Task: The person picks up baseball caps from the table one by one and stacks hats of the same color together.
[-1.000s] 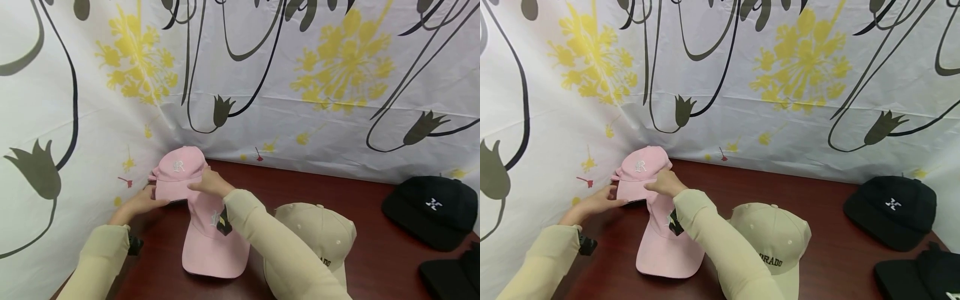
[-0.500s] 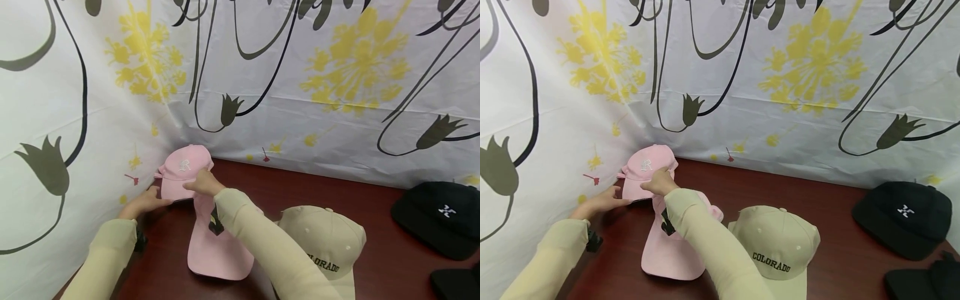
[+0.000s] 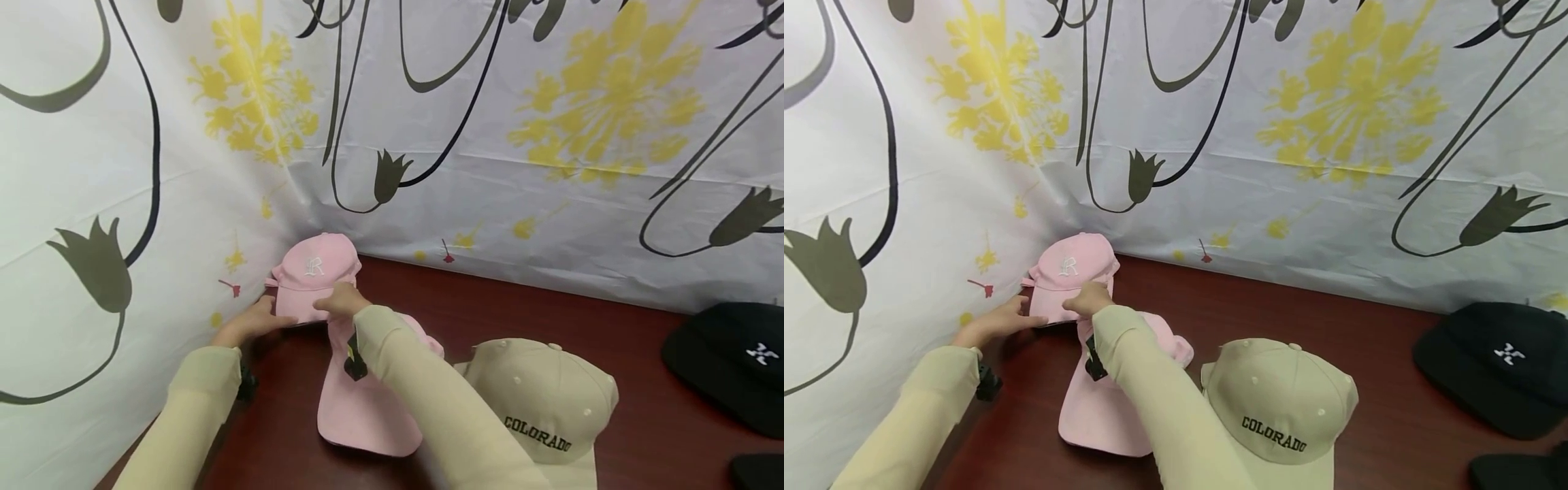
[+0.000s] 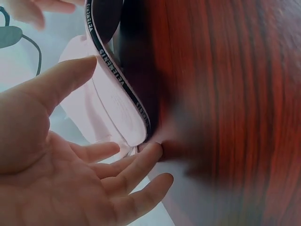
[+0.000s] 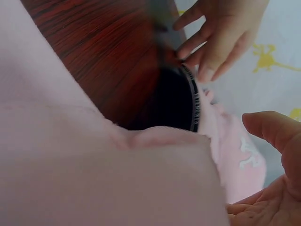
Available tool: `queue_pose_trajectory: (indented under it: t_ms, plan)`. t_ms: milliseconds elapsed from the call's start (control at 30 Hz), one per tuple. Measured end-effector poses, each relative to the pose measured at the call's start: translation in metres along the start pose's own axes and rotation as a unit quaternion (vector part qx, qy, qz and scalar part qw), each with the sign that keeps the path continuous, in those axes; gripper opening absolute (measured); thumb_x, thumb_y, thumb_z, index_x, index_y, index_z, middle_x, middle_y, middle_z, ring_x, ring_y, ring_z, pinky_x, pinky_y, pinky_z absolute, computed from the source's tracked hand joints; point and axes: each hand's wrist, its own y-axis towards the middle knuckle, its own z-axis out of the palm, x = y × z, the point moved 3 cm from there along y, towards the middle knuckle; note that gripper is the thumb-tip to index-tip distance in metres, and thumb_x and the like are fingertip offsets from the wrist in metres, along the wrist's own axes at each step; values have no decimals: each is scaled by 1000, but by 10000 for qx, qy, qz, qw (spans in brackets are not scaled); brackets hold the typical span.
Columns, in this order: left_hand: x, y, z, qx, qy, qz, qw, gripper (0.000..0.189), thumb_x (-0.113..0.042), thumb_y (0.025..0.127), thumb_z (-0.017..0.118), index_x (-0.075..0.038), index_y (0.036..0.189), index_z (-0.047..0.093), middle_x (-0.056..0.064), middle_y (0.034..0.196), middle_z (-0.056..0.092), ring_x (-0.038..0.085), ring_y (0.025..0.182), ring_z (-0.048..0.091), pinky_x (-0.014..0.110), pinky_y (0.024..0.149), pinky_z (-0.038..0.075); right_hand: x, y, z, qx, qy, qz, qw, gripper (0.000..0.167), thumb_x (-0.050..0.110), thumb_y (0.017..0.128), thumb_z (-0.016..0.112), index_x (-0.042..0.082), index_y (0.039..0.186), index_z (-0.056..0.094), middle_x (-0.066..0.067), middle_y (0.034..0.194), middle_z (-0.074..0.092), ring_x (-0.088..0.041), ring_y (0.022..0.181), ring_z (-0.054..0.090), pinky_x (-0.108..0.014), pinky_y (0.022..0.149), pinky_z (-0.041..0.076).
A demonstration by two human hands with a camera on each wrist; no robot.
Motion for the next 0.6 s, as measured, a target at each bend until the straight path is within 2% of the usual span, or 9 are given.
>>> queue_pose_trajectory:
  t_ms: [33, 133, 200, 233, 300, 400, 500, 567, 600]
  plan:
    - [-1, 2, 1, 3, -38, 97, 9999, 54, -23, 85, 62, 19, 113, 43, 32, 104, 50, 39, 96, 49, 47, 85, 40, -3, 3, 2, 29, 55, 98, 9999, 41, 41, 77, 66, 1, 68, 64, -10, 69, 62, -18, 67, 58, -25, 66, 46]
    - [-4, 5, 2, 9, -91, 58, 9999, 55, -20, 86, 60, 21, 116, 39, 34, 108, 48, 41, 100, 47, 48, 88, 38, -1, -6, 3, -12, -91, 427, 9990, 37, 37, 78, 65, 3, 64, 61, -8, 65, 59, -19, 69, 57, -26, 69, 46]
    - [-6, 5, 2, 46, -95, -118, 9999, 65, -21, 87, 59, 23, 123, 29, 41, 120, 38, 46, 113, 40, 51, 95, 33, -3, -5, 5, -19, -130, 478, 9988, 37, 36, 77, 65, 2, 65, 58, -8, 67, 54, -20, 70, 54, -28, 71, 46]
    - [-7, 4, 2, 46, -72, -214, 9997, 71, -22, 87, 59, 24, 127, 23, 43, 127, 31, 48, 119, 34, 52, 98, 29, -6, -3, 6, -88, -125, 355, 9993, 39, 40, 76, 65, 4, 65, 57, -7, 67, 51, -19, 68, 52, -27, 69, 46]
    - [-7, 5, 2, 43, -106, -358, 9993, 80, -25, 86, 59, 24, 130, 14, 43, 132, 22, 49, 124, 25, 54, 100, 24, -11, 1, 7, -32, -54, 397, 9992, 40, 40, 73, 67, 1, 70, 57, -9, 72, 51, -20, 70, 51, -27, 70, 46]
    - [2, 13, 4, -21, -234, -351, 9991, 87, -33, 84, 62, 22, 132, 14, 42, 134, 22, 48, 126, 23, 52, 101, 23, -11, -2, 4, 16, 110, 507, 9987, 40, 37, 73, 67, -2, 80, 61, -12, 82, 56, -19, 76, 52, -27, 73, 45]
    - [22, 28, 8, -167, -279, -169, 9993, 93, -44, 81, 64, 20, 131, 18, 41, 132, 25, 45, 125, 28, 49, 100, 29, -2, -12, -2, 9, 180, 854, 9962, 38, 30, 75, 66, -4, 91, 62, -13, 94, 59, -20, 85, 53, -29, 80, 44]
    - [27, 32, 9, -224, -365, -175, 9989, 95, -44, 80, 65, 20, 131, 19, 41, 132, 26, 44, 123, 30, 48, 98, 31, -4, -9, 1, -92, 108, 904, 9958, 42, 30, 75, 65, -6, 97, 61, -14, 99, 59, -21, 88, 53, -31, 82, 44]
    - [26, 32, 10, -270, -451, -222, 9984, 93, -42, 81, 65, 21, 131, 19, 41, 132, 26, 43, 122, 31, 48, 98, 31, -13, 1, 7, -152, 125, 811, 9965, 43, 32, 74, 65, -5, 95, 61, -14, 95, 59, -21, 84, 52, -30, 79, 44]
